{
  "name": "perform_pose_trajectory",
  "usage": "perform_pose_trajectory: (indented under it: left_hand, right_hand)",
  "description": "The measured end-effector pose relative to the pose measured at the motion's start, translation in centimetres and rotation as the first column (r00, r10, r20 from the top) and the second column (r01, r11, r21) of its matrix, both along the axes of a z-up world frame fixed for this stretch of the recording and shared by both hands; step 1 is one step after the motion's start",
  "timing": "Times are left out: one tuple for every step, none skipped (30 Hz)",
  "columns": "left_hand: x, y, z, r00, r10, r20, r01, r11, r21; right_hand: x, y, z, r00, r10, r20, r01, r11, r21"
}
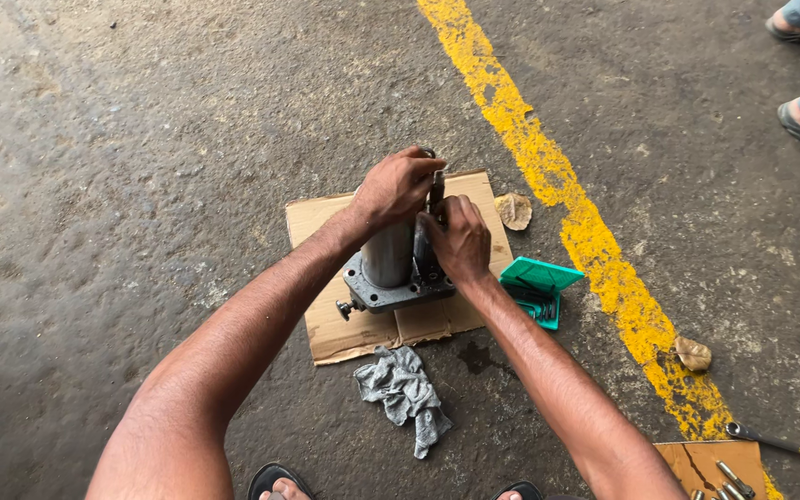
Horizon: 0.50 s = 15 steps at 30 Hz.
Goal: The person is working on a cylindrical engine part placed on a cardboard sheet. They use a small tool to adjust or tighten components inside the engine part, occasionally picking up and placing down small metal pieces.
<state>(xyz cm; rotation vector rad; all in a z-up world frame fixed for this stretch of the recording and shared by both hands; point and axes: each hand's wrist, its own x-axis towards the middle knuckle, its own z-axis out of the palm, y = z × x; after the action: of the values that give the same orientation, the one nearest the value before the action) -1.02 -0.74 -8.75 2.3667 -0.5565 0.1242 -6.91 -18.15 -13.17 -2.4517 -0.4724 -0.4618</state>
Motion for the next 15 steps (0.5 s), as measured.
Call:
perform_pose_trajectory:
  left_hand:
    - [-0.1,0.0,0.1,1.000,0.015,-0.022,-0.015,1.000,-0.003]
    - [-0.1,0.0,0.2,1.000,0.007,-0.008,-0.007,1.000,-0.020]
    - [-0.2,0.1,0.3,1.000,0.000,0.006,0.001,0.999,-0.037]
    - [-0.2,0.3,0.5,1.000,-0.007,0.021,0.008,0.999,-0.052]
    - [-0.2,0.4,0.6,0.999,-0.011,0.032,0.013,0.998,-0.061]
    - [-0.1,0.5,0.8,0.999,-0.016,0.043,0.019,0.997,-0.069]
    - [-0.1,0.6,0.9,0.998,-0.021,0.053,0.025,0.997,-0.077]
    - [-0.2,0.6,1.0,0.999,-0.016,0.051,0.020,0.996,-0.084]
    - [-0.3,0.6,1.1,0.999,-0.011,0.049,0.015,0.996,-0.092]
    - [-0.4,0.6,1.2,0.999,-0.007,0.046,0.012,0.995,-0.099]
    - [-0.4,0.6,1.3,0.999,-0.003,0.043,0.008,0.994,-0.112]
    - [-0.5,0.6,1.4,0.999,0.002,0.038,0.003,0.992,-0.124]
    - [-0.5,0.8,1.5,0.999,0.007,0.033,-0.002,0.991,-0.136]
    - [-0.6,0.8,1.6,0.999,0.009,0.050,-0.001,0.989,-0.148]
    - [-0.6,1.0,1.7,0.998,0.010,0.067,0.000,0.987,-0.160]
  right_hand:
    - [-0.2,0.1,0.2,1.000,-0.003,-0.002,0.003,1.000,0.029]
    - [-0.3,0.0,0.4,1.000,-0.010,-0.001,0.010,0.998,0.054]
    - [-0.3,0.0,0.5,1.000,-0.009,-0.004,0.010,0.998,0.054]
    - [-0.2,0.1,0.7,1.000,-0.009,-0.005,0.009,0.998,0.055]
    - [0.0,0.1,0.8,1.000,-0.008,-0.007,0.008,0.998,0.056]
    - [0.1,0.1,0.9,0.998,-0.014,-0.054,0.018,0.998,0.062]
    - [0.2,0.0,1.0,0.995,-0.021,-0.101,0.027,0.997,0.067]
    - [0.3,0.0,1.1,0.989,-0.027,-0.147,0.038,0.997,0.072]
    - [0.3,-0.1,1.2,0.988,-0.019,-0.156,0.037,0.994,0.108]
    - [0.3,-0.3,1.3,0.986,-0.013,-0.165,0.037,0.989,0.143]
    - [0.3,-0.5,1.4,0.985,-0.006,-0.174,0.037,0.983,0.178]
    - [0.2,-0.6,1.5,0.981,-0.001,-0.195,0.040,0.979,0.199]
    - [0.1,-0.7,1.6,0.976,0.005,-0.216,0.044,0.975,0.220]
    - [0.0,-0.9,1.7,0.972,0.008,-0.236,0.051,0.969,0.240]
    - [-0.1,-1.0,1.7,0.976,0.007,-0.217,0.045,0.970,0.237]
